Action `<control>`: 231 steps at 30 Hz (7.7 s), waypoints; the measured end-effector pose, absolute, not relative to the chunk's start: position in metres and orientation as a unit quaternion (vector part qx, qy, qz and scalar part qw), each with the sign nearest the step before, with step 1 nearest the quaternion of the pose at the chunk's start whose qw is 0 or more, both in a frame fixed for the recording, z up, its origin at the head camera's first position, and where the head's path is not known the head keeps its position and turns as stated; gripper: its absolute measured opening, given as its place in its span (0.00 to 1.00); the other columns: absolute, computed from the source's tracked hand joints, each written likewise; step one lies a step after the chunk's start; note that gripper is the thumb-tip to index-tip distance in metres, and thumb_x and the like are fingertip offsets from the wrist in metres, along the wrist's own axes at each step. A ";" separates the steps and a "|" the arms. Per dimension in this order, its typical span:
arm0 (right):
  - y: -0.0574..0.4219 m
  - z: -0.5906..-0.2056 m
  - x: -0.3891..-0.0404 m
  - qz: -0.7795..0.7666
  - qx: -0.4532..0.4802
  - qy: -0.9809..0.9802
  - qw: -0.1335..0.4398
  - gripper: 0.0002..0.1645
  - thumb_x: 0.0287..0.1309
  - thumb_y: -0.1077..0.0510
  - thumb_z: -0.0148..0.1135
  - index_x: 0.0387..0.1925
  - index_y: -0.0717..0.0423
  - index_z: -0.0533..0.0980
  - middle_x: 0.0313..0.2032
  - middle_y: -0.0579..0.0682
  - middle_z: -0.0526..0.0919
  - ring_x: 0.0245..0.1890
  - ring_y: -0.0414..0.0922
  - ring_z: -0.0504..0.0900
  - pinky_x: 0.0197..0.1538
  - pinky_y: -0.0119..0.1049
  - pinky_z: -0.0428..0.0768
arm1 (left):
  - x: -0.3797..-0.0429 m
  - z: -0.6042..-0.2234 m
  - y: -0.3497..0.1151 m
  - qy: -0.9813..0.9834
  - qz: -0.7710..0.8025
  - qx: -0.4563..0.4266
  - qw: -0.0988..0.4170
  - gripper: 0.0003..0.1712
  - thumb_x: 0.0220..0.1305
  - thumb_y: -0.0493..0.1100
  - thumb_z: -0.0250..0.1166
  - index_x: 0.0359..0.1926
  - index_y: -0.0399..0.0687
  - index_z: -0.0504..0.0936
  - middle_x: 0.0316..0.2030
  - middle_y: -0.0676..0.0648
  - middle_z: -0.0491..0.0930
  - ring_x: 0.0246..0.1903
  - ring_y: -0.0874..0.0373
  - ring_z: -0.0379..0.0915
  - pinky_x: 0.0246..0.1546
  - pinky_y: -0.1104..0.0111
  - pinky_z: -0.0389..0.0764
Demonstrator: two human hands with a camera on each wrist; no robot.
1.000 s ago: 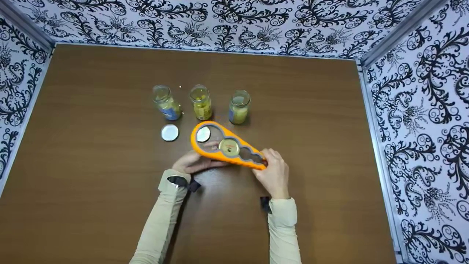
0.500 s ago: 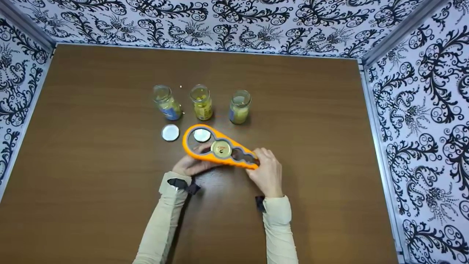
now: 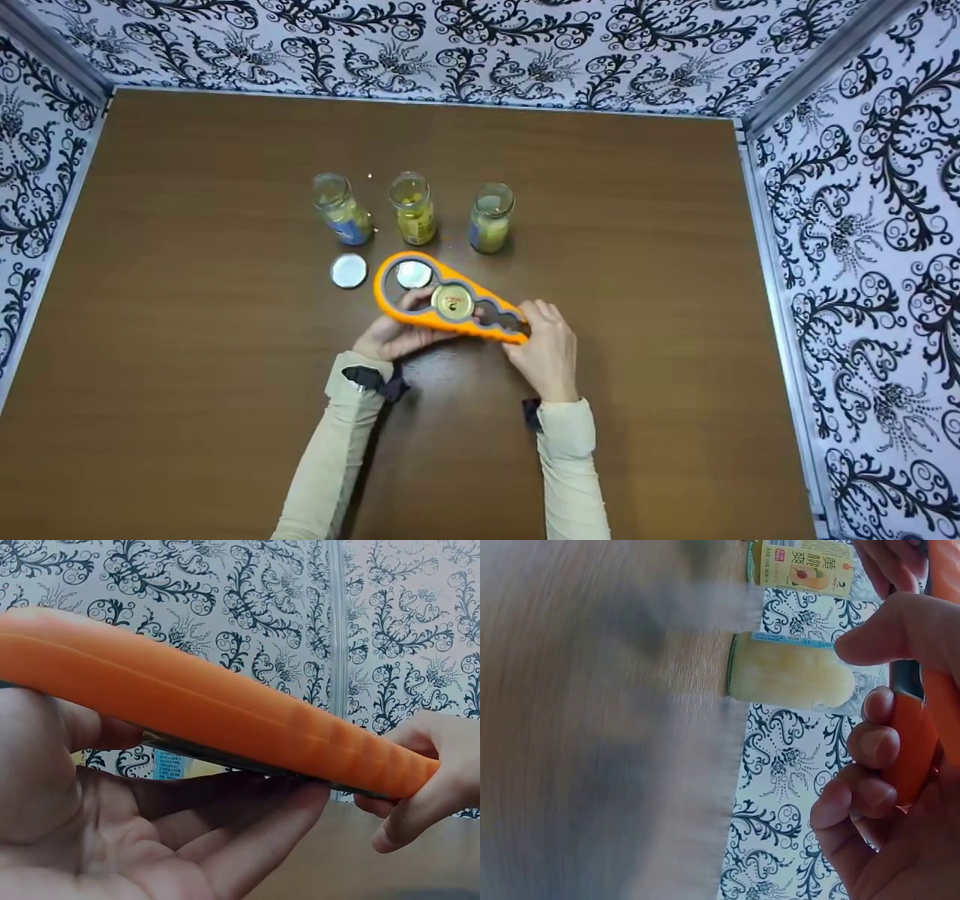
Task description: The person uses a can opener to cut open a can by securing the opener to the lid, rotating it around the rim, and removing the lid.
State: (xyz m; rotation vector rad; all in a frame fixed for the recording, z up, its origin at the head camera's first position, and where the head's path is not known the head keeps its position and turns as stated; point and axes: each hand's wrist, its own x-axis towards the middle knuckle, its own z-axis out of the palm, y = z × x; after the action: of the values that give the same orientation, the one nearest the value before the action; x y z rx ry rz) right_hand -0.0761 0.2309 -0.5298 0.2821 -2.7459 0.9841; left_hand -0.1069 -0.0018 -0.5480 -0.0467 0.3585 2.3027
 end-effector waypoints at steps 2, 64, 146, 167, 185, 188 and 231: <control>0.231 -0.530 -0.076 0.336 0.097 -0.931 0.105 0.18 0.32 0.67 0.74 0.29 0.56 0.77 0.30 0.50 0.77 0.32 0.49 0.73 0.37 0.45 0.71 | -0.107 -0.548 -0.002 0.149 0.910 -0.023 0.386 0.37 0.64 0.45 0.61 0.67 0.32 0.57 0.54 0.32 0.73 0.54 0.41 0.72 0.63 0.52 0.62; 0.313 -0.518 -0.065 0.370 -0.023 -0.913 0.168 0.17 0.33 0.75 0.69 0.31 0.69 0.75 0.29 0.58 0.74 0.34 0.43 0.68 0.37 0.30 0.67 | -0.126 -0.557 -0.002 0.439 0.827 -0.018 0.351 0.16 0.61 0.27 0.61 0.49 0.40 0.75 0.40 0.44 0.79 0.38 0.55 0.77 0.46 0.55 0.79; 0.315 -0.537 -0.046 0.351 -0.079 -0.921 0.154 0.16 0.35 0.72 0.71 0.31 0.68 0.76 0.30 0.58 0.75 0.31 0.50 0.71 0.37 0.36 0.66 | -0.153 -0.531 0.035 0.899 0.432 0.057 0.049 0.21 0.51 0.42 0.75 0.46 0.41 0.82 0.41 0.44 0.80 0.40 0.52 0.76 0.42 0.64 0.74; 0.292 -0.544 -0.054 0.365 -0.018 -0.927 0.081 0.20 0.33 0.72 0.74 0.33 0.66 0.76 0.29 0.55 0.74 0.33 0.50 0.70 0.37 0.38 0.65 | -0.138 -0.518 -0.026 0.896 0.440 0.035 -0.049 0.14 0.57 0.37 0.68 0.44 0.37 0.81 0.40 0.38 0.80 0.41 0.43 0.77 0.43 0.55 0.75; 0.265 -0.551 -0.058 0.320 0.098 -0.942 -0.018 0.24 0.32 0.61 0.81 0.33 0.60 0.76 0.30 0.48 0.72 0.34 0.49 0.68 0.38 0.43 0.67 | -0.121 -0.525 -0.054 0.909 0.412 0.001 -0.058 0.14 0.56 0.38 0.68 0.44 0.37 0.82 0.40 0.39 0.80 0.41 0.42 0.76 0.43 0.52 0.75; 0.260 -0.550 -0.059 0.310 0.112 -0.944 -0.030 0.24 0.33 0.61 0.81 0.34 0.61 0.77 0.30 0.47 0.72 0.34 0.48 0.68 0.37 0.42 0.68 | -0.119 -0.527 -0.058 0.910 0.410 -0.007 -0.057 0.15 0.55 0.37 0.68 0.44 0.36 0.82 0.40 0.39 0.80 0.42 0.42 0.75 0.44 0.51 0.74; 0.196 -0.547 -0.078 0.265 0.259 -0.925 -0.082 0.32 0.41 0.62 0.75 0.51 0.58 0.75 0.43 0.51 0.78 0.46 0.53 0.72 0.50 0.50 0.70 | -0.091 -0.536 -0.077 0.887 0.448 -0.024 -0.108 0.12 0.54 0.34 0.68 0.41 0.34 0.82 0.40 0.36 0.80 0.43 0.39 0.76 0.46 0.51 0.74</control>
State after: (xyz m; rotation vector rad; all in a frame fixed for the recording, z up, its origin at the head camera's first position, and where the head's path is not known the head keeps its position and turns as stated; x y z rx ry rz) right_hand -0.0776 0.1963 -0.5467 0.8607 -3.0697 0.8779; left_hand -0.0905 -0.0768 -0.5362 -0.0810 2.9965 1.5137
